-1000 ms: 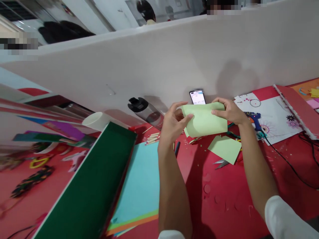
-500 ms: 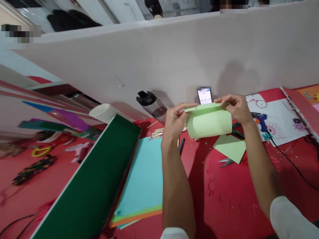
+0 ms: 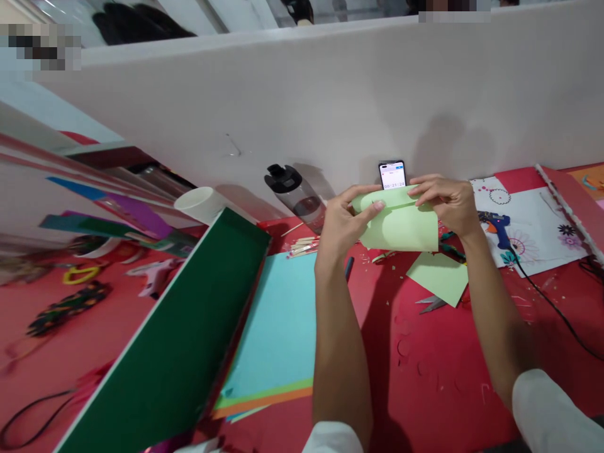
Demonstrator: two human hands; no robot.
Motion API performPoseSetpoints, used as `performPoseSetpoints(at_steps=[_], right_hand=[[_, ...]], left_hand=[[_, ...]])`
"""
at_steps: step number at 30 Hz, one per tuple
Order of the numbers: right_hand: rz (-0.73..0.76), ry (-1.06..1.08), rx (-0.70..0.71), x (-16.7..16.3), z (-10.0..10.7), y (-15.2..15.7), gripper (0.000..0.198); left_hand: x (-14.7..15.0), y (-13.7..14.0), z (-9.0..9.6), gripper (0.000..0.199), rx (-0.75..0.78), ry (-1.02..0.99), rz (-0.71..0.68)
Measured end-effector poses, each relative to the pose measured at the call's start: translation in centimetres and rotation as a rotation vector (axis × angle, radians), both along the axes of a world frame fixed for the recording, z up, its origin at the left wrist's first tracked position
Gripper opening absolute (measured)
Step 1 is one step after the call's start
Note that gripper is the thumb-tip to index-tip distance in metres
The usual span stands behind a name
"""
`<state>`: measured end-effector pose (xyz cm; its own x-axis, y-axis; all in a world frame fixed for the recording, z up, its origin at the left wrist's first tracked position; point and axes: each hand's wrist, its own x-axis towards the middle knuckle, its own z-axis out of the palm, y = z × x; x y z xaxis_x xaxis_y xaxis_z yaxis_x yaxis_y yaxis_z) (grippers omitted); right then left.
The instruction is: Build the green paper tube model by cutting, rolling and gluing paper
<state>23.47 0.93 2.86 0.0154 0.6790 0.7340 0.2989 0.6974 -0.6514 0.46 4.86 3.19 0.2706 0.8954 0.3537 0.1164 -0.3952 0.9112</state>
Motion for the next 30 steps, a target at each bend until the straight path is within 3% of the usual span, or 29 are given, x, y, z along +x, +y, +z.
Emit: performPoseSetpoints(at_steps=[8,12,14,24,30], right_hand=[[0.071,0.052,-0.090,-0.04,0.20,-0.25,0.011],[0.117,0.124,-0.187,-0.03,0.37,-0.12,0.045],[0.100,0.135,-0.227,0.04,0.31,0.07,0.049],[0.076,0.134,-0.223,0.23,0.24,0.11,0.030],[0.101,0.133,-0.199,-0.04,0.38,-0.10,0.011]], left_hand=[[0.26,1.03,-0.95,0.029,0.120,-0.050,0.119],[0.27,0.98,-0.92,0.022,0.223,-0.083,0.196],[0.27,0.87,-0.83,0.019,0.267,-0.084,0.195],[0.53,0.92,-0.79,0.016,0.338,-0.100,0.053],[0.51,0.54,-0.60,0.018,0.321,-0.103,0.057]])
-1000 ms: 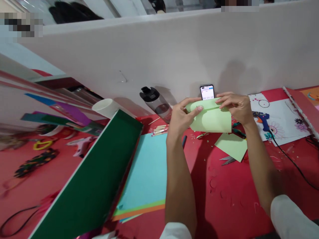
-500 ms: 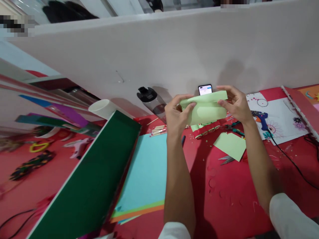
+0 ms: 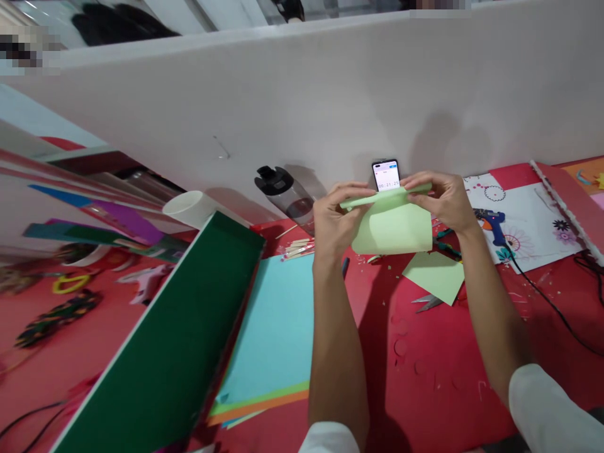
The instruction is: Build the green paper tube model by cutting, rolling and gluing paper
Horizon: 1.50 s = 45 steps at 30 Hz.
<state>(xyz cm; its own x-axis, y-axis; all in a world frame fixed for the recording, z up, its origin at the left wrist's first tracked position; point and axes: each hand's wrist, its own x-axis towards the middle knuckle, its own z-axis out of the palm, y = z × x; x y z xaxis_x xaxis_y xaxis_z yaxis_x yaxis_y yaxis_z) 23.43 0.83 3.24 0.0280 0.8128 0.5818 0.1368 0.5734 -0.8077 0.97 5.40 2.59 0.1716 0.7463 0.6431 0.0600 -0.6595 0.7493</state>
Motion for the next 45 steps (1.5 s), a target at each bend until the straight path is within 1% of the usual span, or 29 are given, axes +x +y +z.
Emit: performPoseSetpoints(at_steps=[3,6,9,11,14,16,20,23,26,29,30,32,33,35,40,43,45], right_hand=[[-0.010,-0.007,0.002,-0.1,0.0,0.0,0.011],[-0.043,-0.032,0.025,-0.2,0.1,0.0,0.012],[-0.084,-0.053,0.051,-0.2,0.0,0.0,0.014],[-0.100,-0.062,0.078,-0.2,0.0,0.0,0.012],[-0.115,-0.085,0.131,-0.3,-0.2,0.0,0.010],[-0.128,-0.110,0.172,-0.3,-0.2,0.1,0.015],[-0.146,-0.195,0.264,-0.5,-0.5,0.4,0.024],[-0.133,-0.274,0.274,-0.5,-0.6,0.7,0.025],[-0.072,-0.281,0.245,-0.4,-0.6,0.6,0.021],[-0.020,-0.215,0.145,-0.4,-0.4,0.3,0.012],[-0.002,-0.181,0.098,-0.4,-0.4,0.3,0.017],[0.023,-0.104,0.012,-0.4,-0.4,0.4,0.034],[0.023,-0.067,-0.019,-0.4,-0.5,0.5,0.041],[-0.003,-0.017,-0.063,-0.3,-0.6,0.7,0.043],[-0.087,-0.027,-0.101,-0.3,-0.8,1.0,0.025],[-0.112,-0.035,-0.102,-0.1,-1.0,1.0,0.022],[-0.119,-0.042,-0.107,0.1,-1.1,1.1,0.022]], left_hand=[[0.0,-0.3,0.1,0.015,-0.064,0.018,-0.013],[0.0,-0.6,0.3,0.015,-0.166,0.028,-0.050],[0.0,-0.9,0.6,0.024,-0.284,0.055,-0.077],[0.0,-1.1,0.9,0.031,-0.332,0.078,-0.088],[0.0,-1.1,1.2,0.037,-0.344,0.095,-0.099],[-0.1,-1.0,1.2,0.038,-0.345,0.104,-0.087],[-0.1,-0.4,0.5,0.042,-0.386,0.052,-0.032],[-0.2,0.1,-0.1,0.043,-0.397,0.017,-0.010],[-0.4,0.4,-0.4,0.038,-0.378,0.018,0.014],[-0.3,0.4,-0.5,0.035,-0.356,0.006,0.016],[-0.3,0.4,-0.4,0.035,-0.348,-0.002,0.014],[-0.2,0.3,-0.4,0.035,-0.337,-0.020,0.016],[-0.2,0.3,-0.4,0.035,-0.337,-0.029,0.016],[-0.1,0.3,-0.3,0.035,-0.334,-0.045,0.008],[0.2,0.3,-0.3,0.037,-0.313,-0.027,-0.004],[0.2,0.2,-0.3,0.041,-0.305,-0.019,0.024],[-0.2,0.3,-0.5,0.042,-0.320,-0.028,0.012]])
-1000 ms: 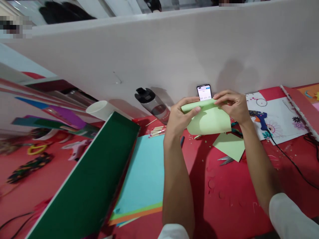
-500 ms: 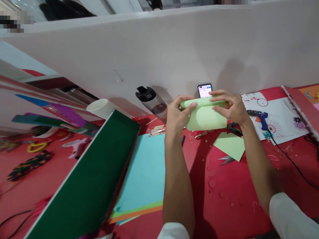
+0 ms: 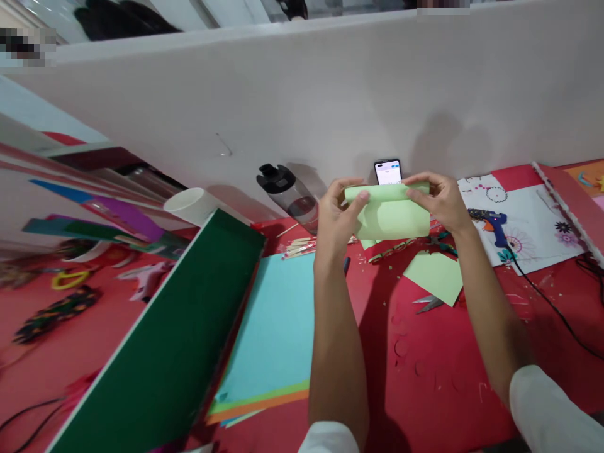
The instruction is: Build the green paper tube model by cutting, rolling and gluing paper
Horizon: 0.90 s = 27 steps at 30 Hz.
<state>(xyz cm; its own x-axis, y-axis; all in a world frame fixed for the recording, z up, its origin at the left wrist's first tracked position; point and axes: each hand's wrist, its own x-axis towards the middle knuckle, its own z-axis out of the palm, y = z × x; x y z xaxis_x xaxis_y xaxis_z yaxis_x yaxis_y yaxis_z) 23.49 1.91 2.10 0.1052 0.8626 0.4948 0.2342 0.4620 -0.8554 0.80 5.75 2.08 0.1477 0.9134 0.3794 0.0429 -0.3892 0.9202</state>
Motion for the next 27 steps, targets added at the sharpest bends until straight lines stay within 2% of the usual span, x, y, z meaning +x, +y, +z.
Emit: performPoseSetpoints(at_steps=[5,9,18,27], right_hand=[[0.043,0.031,0.022,0.8,-0.5,0.2,0.023],[0.079,0.072,0.008,1.4,-0.8,0.2,0.023],[0.165,0.027,-0.005,1.9,-0.9,-0.2,0.014],[0.173,0.022,-0.118,2.6,-0.4,-1.0,0.028]], left_hand=[[-1.8,0.8,-0.9,0.045,-0.162,-0.051,-0.118],[-2.2,0.7,-0.8,0.038,-0.221,-0.048,-0.208],[-1.9,0.0,0.0,0.017,-0.295,0.085,-0.221],[-2.0,-0.6,0.6,0.034,-0.371,0.140,-0.224]])
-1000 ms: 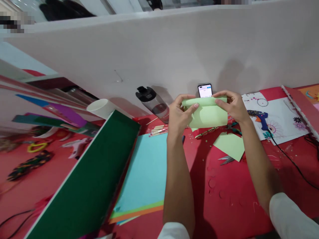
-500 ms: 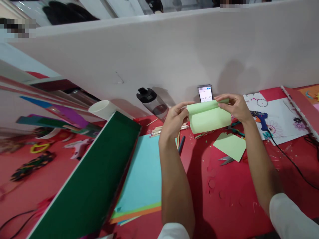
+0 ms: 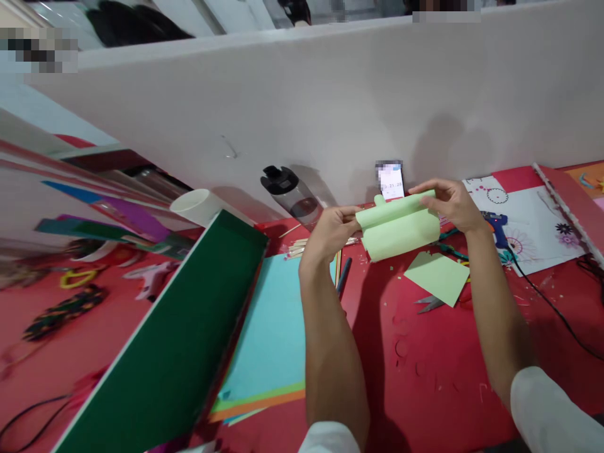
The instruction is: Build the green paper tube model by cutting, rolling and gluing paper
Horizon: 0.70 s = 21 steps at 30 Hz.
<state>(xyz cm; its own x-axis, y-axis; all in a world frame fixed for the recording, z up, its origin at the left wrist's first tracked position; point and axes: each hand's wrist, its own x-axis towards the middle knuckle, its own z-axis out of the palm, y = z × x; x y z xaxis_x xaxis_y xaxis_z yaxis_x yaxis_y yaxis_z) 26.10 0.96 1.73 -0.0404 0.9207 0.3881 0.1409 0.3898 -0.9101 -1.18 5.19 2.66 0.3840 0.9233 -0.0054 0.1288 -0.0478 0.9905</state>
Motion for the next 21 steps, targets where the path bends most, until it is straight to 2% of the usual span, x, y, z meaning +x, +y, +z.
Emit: performPoseSetpoints(at_steps=[8,14,21], right_hand=[[0.116,0.189,-0.188,1.7,-0.3,-0.5,0.043],[0.126,0.131,-0.283,2.1,0.0,-0.8,0.037],[0.108,0.002,-0.343,2.2,0.8,-1.2,0.032]], left_hand=[[-0.7,0.1,-0.2,0.040,-0.059,0.008,-0.011],[-0.8,0.4,-0.6,0.037,-0.099,0.012,-0.018],[-1.0,0.5,-0.9,0.041,-0.069,0.018,-0.001]])
